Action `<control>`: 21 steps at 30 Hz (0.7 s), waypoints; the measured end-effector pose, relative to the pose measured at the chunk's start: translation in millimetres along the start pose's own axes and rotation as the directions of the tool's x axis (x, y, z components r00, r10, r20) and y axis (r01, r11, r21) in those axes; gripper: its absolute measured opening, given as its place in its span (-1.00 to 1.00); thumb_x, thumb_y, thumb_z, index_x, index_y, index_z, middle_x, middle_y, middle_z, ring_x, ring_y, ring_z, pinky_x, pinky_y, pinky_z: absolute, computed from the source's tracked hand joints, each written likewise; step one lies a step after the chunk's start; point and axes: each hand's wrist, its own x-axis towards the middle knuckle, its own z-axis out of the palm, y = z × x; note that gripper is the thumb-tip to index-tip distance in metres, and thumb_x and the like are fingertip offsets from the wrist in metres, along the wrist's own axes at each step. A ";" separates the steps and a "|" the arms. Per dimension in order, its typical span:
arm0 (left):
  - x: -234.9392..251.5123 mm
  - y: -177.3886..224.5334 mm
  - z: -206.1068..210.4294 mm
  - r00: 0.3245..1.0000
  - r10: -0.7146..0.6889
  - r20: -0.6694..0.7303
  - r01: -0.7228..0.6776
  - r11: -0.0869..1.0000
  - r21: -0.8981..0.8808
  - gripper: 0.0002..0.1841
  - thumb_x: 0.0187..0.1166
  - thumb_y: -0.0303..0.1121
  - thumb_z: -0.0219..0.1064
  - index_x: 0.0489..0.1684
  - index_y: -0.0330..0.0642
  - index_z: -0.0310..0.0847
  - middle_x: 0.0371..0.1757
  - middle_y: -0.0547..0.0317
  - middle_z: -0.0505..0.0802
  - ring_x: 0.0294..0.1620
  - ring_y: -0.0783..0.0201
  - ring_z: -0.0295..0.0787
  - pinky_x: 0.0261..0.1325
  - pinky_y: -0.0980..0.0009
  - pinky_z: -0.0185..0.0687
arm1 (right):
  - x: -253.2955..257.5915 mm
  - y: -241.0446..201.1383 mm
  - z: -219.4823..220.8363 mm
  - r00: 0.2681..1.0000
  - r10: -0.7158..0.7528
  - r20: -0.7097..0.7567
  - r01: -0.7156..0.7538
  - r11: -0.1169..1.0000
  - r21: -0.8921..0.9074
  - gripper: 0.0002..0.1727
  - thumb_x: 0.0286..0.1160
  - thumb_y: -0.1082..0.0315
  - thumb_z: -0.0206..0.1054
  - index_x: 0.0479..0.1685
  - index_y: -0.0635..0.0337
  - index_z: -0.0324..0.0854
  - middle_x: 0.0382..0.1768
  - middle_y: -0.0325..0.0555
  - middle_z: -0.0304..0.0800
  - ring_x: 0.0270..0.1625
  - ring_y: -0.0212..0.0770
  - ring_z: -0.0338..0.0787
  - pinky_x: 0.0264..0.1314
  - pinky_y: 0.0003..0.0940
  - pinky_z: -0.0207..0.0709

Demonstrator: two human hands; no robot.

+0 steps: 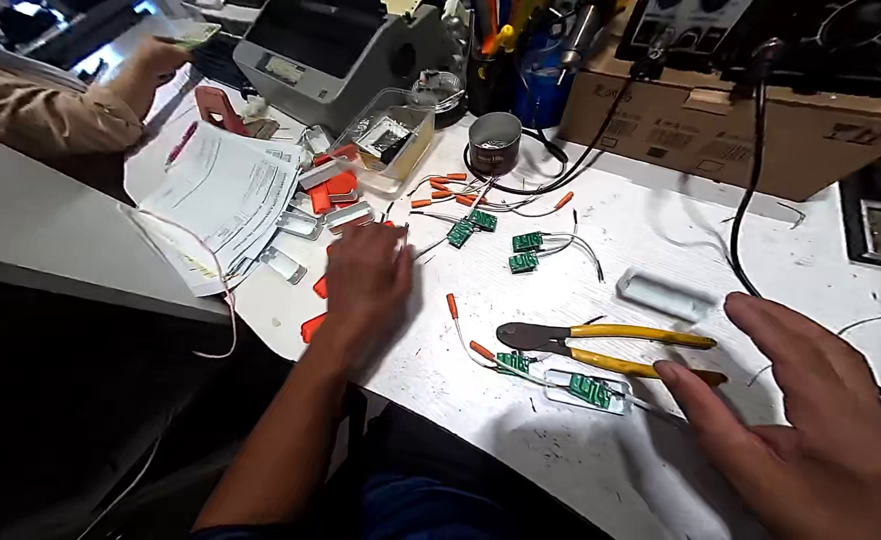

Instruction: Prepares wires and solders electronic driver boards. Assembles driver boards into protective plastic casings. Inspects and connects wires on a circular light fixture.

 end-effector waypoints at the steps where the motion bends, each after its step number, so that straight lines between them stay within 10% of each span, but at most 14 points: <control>1: 7.5 -14.2 -4.4 0.996 -0.080 0.048 0.077 0.996 0.044 -0.62 0.70 -0.20 0.25 0.30 -0.24 0.72 0.25 -0.27 0.80 0.37 -0.33 0.65 0.32 -0.35 0.52 | -1.0 -0.2 0.3 1.000 -0.011 -0.005 0.011 1.000 0.008 -0.34 0.50 -0.01 0.44 0.48 0.26 0.58 0.44 0.39 0.59 0.49 0.21 0.58 0.50 0.13 0.42; 7: 34.1 -55.0 -3.1 0.959 -0.196 0.204 0.154 0.967 0.204 -0.69 0.62 -0.14 0.41 0.10 -0.15 0.85 0.09 -0.20 0.87 0.32 -0.37 0.66 0.31 -0.45 0.40 | -3.0 -1.5 -0.3 0.998 -0.043 -0.044 0.043 0.999 0.013 -0.56 0.55 0.04 0.41 0.20 0.19 0.77 0.34 0.30 0.69 0.42 0.17 0.62 0.44 0.11 0.44; 13: 16.2 -8.5 6.6 0.985 0.053 -0.162 -0.081 0.982 -0.173 -0.68 0.75 -0.24 0.21 0.05 -0.33 0.78 0.04 -0.17 0.84 0.15 -0.07 0.75 0.29 -0.09 0.59 | -6.2 -10.1 2.8 0.993 -0.075 -0.091 0.082 0.994 0.072 -0.71 0.55 0.16 0.43 0.09 0.11 0.81 0.30 0.09 0.75 0.52 0.02 0.60 0.56 0.04 0.46; 17: -24.9 87.5 12.3 0.999 -0.006 -0.044 -0.036 0.492 -0.870 -0.81 0.47 -0.38 0.55 -0.10 -0.10 0.66 -0.19 0.34 0.89 -0.21 0.43 0.86 -0.06 0.39 0.86 | -7.9 -20.1 3.1 0.991 -0.124 -0.052 0.133 0.965 0.227 -0.64 0.53 0.14 0.48 0.20 0.11 0.73 0.32 -0.03 0.74 0.39 -0.19 0.71 0.39 -0.19 0.65; 21: -50.5 141.5 20.0 0.975 0.201 0.099 0.082 0.090 -0.993 -0.90 0.53 -0.43 0.51 -0.29 -0.28 0.74 -0.23 0.17 0.93 -0.19 0.40 0.89 -0.04 0.42 0.85 | -11.0 -28.5 5.7 0.979 -0.201 -0.037 0.202 0.926 0.320 -0.55 0.43 0.16 0.59 0.23 0.13 0.66 0.28 0.01 0.76 0.31 -0.15 0.78 0.28 -0.21 0.73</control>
